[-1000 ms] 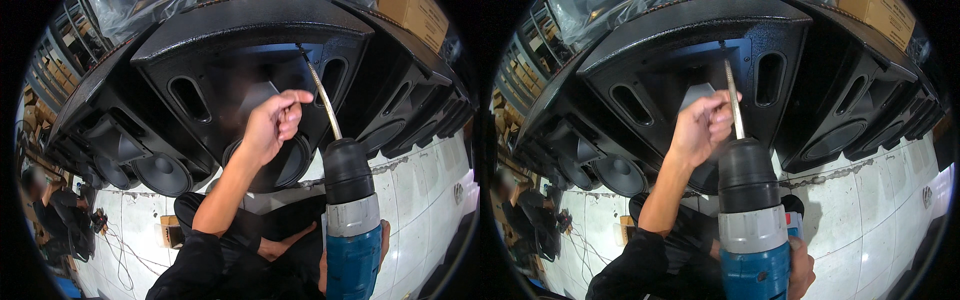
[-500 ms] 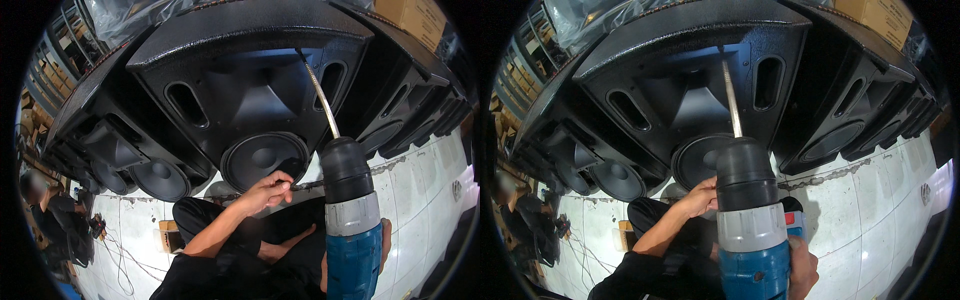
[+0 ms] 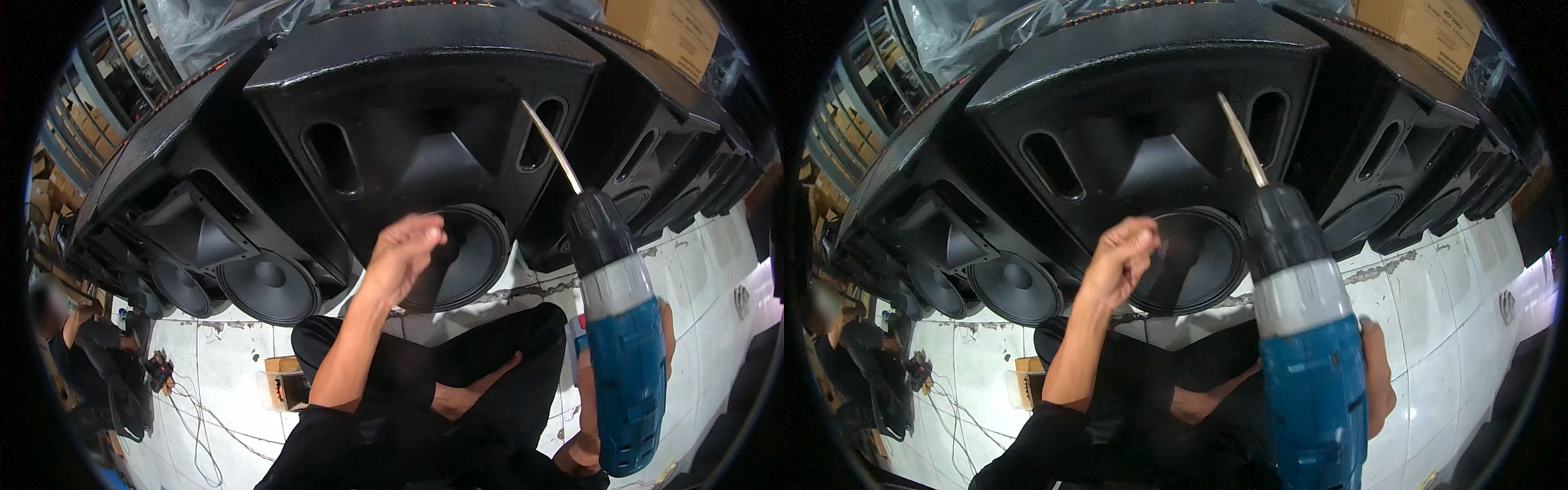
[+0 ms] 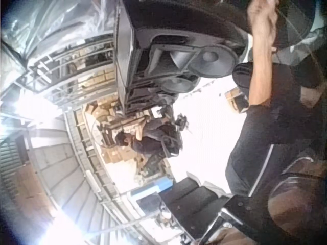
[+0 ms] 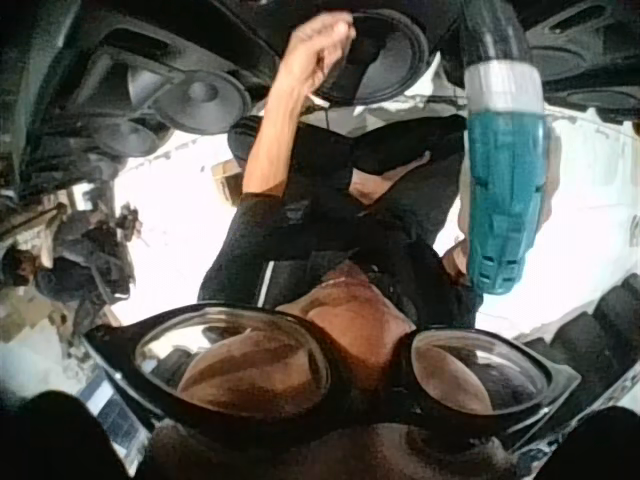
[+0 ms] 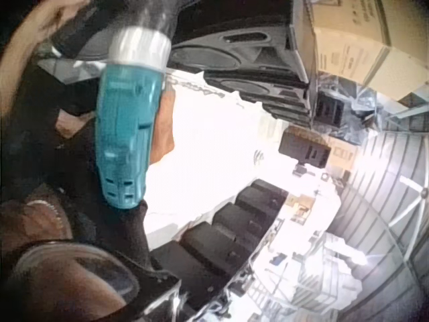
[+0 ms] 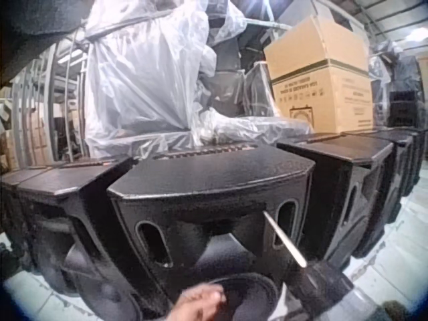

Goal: The person sits on the floor and uses a cordless drill to fasten screws into the front of large black speaker cabinets. They repeatedly pick up screws, align them with holes, and drive them in to secure the speaker cones or grilles.

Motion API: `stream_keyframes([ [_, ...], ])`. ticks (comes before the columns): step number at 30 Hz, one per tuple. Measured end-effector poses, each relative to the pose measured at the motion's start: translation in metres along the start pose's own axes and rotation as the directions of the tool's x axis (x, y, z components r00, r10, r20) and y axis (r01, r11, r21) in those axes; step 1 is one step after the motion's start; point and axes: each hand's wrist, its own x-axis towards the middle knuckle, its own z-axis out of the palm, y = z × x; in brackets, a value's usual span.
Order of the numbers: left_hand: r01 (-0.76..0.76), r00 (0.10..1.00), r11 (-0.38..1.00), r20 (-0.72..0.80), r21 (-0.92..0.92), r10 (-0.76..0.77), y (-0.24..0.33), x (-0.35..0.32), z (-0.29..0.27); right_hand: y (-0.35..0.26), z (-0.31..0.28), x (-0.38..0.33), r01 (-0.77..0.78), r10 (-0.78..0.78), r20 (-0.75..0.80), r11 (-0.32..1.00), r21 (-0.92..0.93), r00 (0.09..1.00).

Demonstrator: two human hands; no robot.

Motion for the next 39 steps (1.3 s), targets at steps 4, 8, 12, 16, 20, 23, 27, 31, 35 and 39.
stream_keyframes([
  [4,-0.173,0.978,0.984,0.117,-0.028,0.175,0.054,0.02,0.012,0.006,0.0,-0.033,-0.171,0.172,0.019,0.984,-0.04,0.985],
  [8,-0.246,0.947,0.968,0.2,-0.053,0.252,0.084,0.025,0.03,0.018,0.007,-0.047,0.001,-0.001,0.017,1.0,-0.011,1.0],
  [12,-0.258,0.946,0.966,0.206,0.006,0.251,0.093,0.015,0.026,0.02,0.001,-0.052,-0.012,0.0,0.252,0.999,0.046,0.968],
  [16,-0.271,0.946,0.96,0.201,0.065,0.253,0.098,0.014,0.025,0.051,0.011,-0.064,-0.212,0.165,0.355,0.973,0.096,0.92],
  [20,-0.265,0.941,0.959,0.242,0.101,0.234,0.109,0.01,0.016,0.014,0.01,-0.052,-0.352,0.252,0.376,0.908,0.227,0.892],
  [23,-0.248,0.929,0.966,0.301,0.078,0.214,0.118,0.009,0.014,0.018,0.017,-0.056,-0.306,0.227,0.278,0.908,0.285,0.933],
  [27,-0.291,0.866,0.954,0.443,0.07,0.232,0.116,0.023,0.008,-0.008,0.02,-0.036,-0.321,0.089,0.319,0.487,0.813,0.944],
  [31,-0.151,0.84,0.983,0.51,-0.104,0.183,0.116,0.034,0.008,-0.045,0.022,-0.025,-0.371,0.018,0.395,0.386,0.845,0.918],
  [35,-0.133,0.873,0.959,0.429,-0.249,0.232,0.104,0.04,0.025,-0.043,0.033,-0.041,-0.259,0.123,0.268,0.782,0.567,0.956],
  [39,-0.139,0.811,0.922,0.492,-0.363,0.316,0.105,0.047,0.027,-0.065,0.036,-0.052,-0.062,0.062,0.005,0.997,0.039,0.998],
])
